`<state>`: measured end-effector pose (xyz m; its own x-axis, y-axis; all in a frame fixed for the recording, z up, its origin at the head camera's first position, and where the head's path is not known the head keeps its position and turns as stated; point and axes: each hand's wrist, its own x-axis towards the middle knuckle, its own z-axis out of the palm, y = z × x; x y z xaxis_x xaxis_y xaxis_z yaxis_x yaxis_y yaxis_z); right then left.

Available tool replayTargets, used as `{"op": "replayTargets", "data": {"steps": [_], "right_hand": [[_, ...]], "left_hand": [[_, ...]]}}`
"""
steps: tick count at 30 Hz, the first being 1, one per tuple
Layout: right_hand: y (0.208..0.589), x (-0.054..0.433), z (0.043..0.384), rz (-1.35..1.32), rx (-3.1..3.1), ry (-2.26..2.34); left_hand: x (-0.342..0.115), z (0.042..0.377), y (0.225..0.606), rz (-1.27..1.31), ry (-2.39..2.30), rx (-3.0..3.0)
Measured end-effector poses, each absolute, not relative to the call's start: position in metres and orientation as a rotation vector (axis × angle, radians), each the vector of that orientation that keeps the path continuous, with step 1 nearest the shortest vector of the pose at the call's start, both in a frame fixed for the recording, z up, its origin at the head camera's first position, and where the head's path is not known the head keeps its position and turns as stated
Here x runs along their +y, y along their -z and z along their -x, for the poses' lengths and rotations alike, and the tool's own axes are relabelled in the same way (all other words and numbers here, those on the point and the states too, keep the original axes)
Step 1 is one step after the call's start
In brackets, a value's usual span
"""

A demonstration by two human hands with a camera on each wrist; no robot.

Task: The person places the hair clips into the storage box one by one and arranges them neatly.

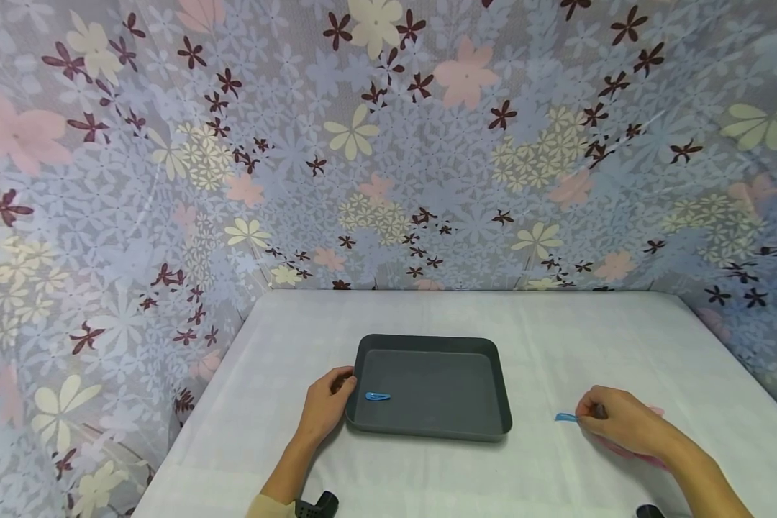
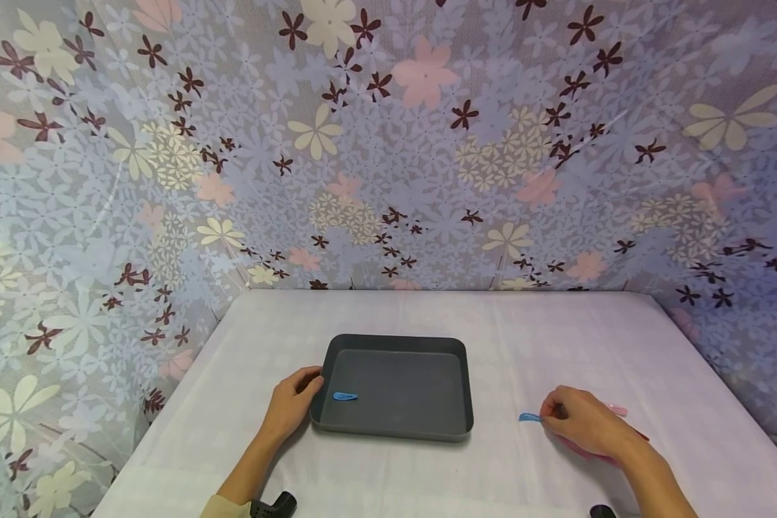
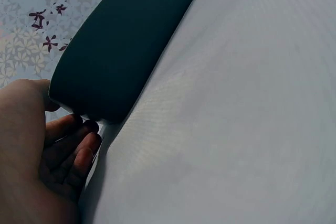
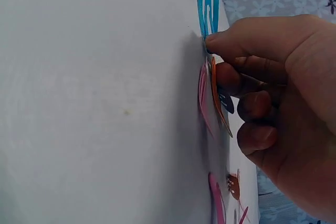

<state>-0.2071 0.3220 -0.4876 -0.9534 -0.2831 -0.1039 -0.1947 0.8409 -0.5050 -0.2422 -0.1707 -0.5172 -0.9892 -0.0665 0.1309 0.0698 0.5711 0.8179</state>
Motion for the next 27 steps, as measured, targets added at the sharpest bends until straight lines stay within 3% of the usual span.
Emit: {"op": "replayTargets", "data": {"steps": [27], "right_hand": [[0.488,0.3222,0.2092,0.117,2.831,0.841]], "left_hand": [[-0.1695,0.2421,0.5168,0.006,1.389,-2.65]]}}
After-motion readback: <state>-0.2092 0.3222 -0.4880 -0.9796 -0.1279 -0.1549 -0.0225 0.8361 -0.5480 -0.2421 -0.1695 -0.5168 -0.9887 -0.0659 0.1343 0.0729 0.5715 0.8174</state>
